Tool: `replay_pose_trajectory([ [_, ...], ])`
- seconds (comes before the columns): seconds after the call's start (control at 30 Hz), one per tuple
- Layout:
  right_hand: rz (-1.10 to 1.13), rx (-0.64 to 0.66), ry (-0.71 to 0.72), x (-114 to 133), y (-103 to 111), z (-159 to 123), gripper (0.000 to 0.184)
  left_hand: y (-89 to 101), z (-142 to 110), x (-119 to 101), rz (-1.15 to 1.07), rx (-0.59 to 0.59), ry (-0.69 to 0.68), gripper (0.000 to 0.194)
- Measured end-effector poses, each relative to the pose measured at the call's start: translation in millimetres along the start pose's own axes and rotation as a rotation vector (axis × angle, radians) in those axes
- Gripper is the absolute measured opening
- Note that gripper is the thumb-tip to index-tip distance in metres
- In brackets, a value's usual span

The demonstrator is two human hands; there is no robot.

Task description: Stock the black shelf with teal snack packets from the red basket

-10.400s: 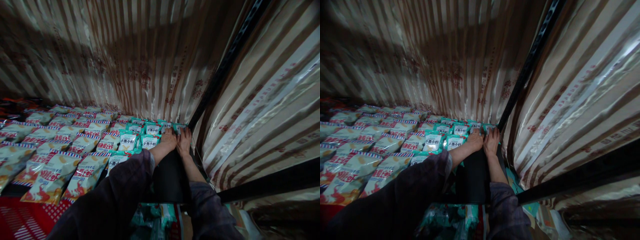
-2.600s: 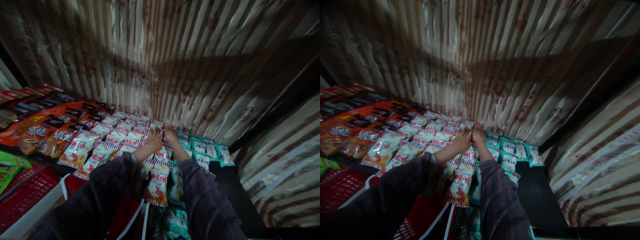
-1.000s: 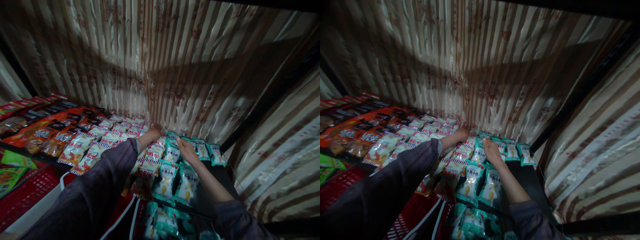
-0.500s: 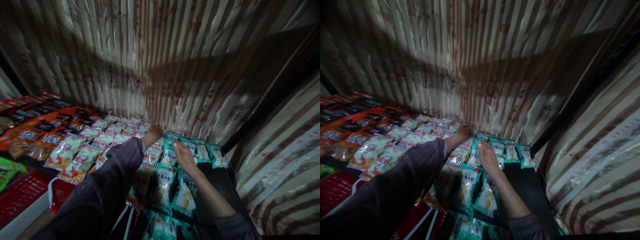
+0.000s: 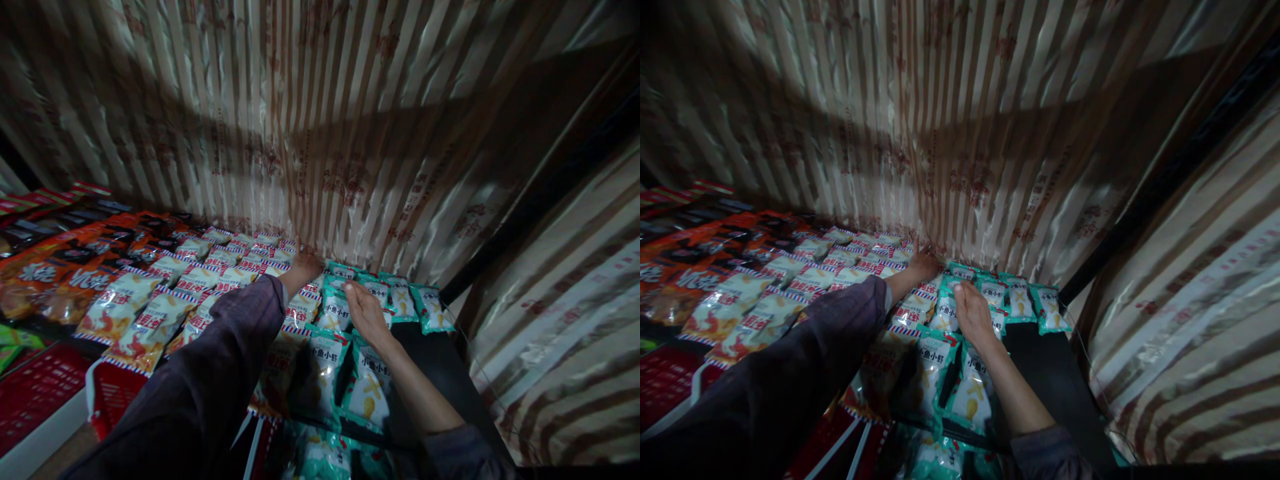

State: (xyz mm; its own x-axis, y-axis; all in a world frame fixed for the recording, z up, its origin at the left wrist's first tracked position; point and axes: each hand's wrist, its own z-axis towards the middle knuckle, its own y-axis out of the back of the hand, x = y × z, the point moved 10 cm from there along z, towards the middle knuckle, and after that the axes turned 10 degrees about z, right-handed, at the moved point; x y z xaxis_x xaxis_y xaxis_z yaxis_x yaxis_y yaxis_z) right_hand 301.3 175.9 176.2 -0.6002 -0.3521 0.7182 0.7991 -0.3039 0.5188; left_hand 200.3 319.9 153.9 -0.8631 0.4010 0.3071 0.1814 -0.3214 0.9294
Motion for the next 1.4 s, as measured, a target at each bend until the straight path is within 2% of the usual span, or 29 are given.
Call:
replay_pose_trajectory([
  [0.23,-0.012,-0.036,-0.002,3.1,13.1,-5.1,0.064,10.6,-4.5,-9.1,-0.015,-0.075,-0.036,0.043],
  [0.43,-0.032,-0.046,-0.070,-4.2,30.5,-21.1,0.070,24.8,-15.3,-19.2,-0.021,-0.047,-0.086,0.040],
  [0.57,-0.033,-0.058,-0.070,-0.9,39.2,-40.1,0.062,43.8,-34.2,-24.3,-0.080,0.016,-0.107,0.039],
  [0.63,-0.038,-0.075,-0.040,10.7,39.1,-53.0,0.057,61.9,-53.5,-24.7,-0.099,0.028,-0.108,0.041],
  [0.7,-0.040,-0.088,-0.005,28.1,32.6,-68.2,0.053,86.1,-84.1,-26.7,-0.141,0.000,-0.136,0.045],
  [0.77,-0.030,-0.080,0.030,47.7,18.8,-84.2,0.051,105.8,-125.9,-26.4,-0.205,-0.032,-0.133,0.054],
  [0.83,-0.027,-0.071,0.059,64.0,1.8,-99.4,0.050,114.8,-175.5,-26.3,-0.270,-0.087,-0.103,0.054],
  [0.9,-0.047,-0.102,0.056,71.2,-11.4,-113.0,0.050,111.7,-226.4,-24.2,-0.328,-0.198,-0.017,0.052],
  [0.93,-0.061,-0.129,0.048,71.5,-16.4,-119.3,0.051,102.5,-249.7,-23.0,-0.349,-0.238,0.043,0.050],
  [1.0,-0.096,-0.171,0.030,67.9,-25.7,-131.3,0.052,72.8,-285.5,-31.8,-0.368,-0.244,0.071,0.052],
  [1.07,-0.142,-0.192,0.016,61.9,-34.2,-142.5,0.052,42.3,-306.3,-42.2,-0.368,-0.231,0.069,0.055],
  [1.13,-0.212,-0.179,0.034,58.8,-42.2,-152.4,0.051,21.8,-314.5,-47.5,-0.351,-0.232,0.083,0.056],
  [1.2,-0.309,-0.170,0.070,57.7,-46.3,-160.7,0.048,14.2,-314.6,-49.3,-0.332,-0.257,0.090,0.058],
  [1.4,-0.613,-0.242,0.130,50.7,-38.9,-174.0,0.045,27.4,-305.0,-46.5,-0.318,-0.445,0.100,0.057],
])
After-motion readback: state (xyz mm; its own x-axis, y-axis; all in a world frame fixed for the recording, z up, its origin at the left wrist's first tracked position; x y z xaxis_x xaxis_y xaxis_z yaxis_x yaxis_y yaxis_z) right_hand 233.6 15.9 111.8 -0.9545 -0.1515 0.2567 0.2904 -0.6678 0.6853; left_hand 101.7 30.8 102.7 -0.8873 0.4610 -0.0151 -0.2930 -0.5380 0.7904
